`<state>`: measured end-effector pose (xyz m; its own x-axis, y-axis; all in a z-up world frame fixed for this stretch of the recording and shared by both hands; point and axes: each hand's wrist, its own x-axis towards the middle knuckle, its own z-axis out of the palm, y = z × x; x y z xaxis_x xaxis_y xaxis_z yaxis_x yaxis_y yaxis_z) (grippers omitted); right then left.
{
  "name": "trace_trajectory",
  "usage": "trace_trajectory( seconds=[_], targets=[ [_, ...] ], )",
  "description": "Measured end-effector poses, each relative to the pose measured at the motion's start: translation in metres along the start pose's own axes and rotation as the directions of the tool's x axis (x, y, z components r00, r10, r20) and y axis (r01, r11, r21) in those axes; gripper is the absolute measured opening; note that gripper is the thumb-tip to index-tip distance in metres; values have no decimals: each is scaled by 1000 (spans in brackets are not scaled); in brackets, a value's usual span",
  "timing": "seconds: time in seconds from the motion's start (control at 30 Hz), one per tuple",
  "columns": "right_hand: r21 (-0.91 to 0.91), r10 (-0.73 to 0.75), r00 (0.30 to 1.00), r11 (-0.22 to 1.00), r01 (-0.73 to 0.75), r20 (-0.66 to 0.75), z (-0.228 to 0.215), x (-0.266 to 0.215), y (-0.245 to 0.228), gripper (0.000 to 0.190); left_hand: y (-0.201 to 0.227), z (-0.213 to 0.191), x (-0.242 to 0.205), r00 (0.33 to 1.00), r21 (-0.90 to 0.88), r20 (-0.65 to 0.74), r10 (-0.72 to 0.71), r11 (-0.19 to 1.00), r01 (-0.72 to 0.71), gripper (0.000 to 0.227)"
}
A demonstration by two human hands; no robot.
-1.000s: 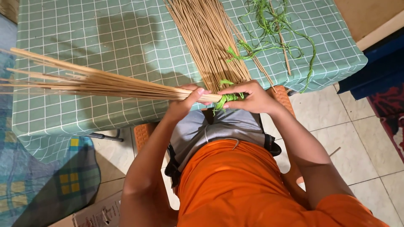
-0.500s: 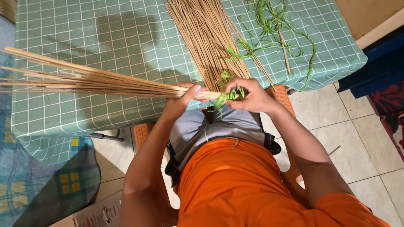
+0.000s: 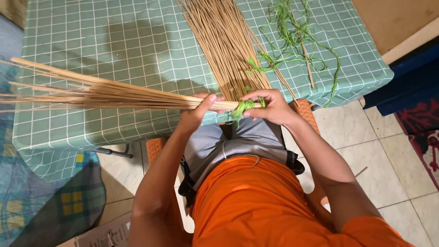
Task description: Assembling broom bundles by gathering wooden sticks and tying them with green plastic string.
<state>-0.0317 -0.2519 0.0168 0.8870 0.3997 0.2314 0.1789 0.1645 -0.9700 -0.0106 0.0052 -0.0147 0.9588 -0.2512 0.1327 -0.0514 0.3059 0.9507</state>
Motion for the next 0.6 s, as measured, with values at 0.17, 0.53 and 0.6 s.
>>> trace_trajectory(
  seconds=[0.17, 0.53, 0.6],
  targets=[
    [74, -24, 987, 997, 37, -161, 5, -1, 2, 30, 2, 0, 1, 1000, -46, 0, -21, 999, 21, 29],
    [667, 53, 996, 745, 8, -71, -10, 6, 29, 83, 26, 14, 2, 992, -72, -2, 128, 989, -128, 26],
    [662, -10, 988, 741, 111, -154, 1, 3, 33, 79, 25, 17, -3, 989, -59, -7, 147, 987, -147, 24]
  ],
)
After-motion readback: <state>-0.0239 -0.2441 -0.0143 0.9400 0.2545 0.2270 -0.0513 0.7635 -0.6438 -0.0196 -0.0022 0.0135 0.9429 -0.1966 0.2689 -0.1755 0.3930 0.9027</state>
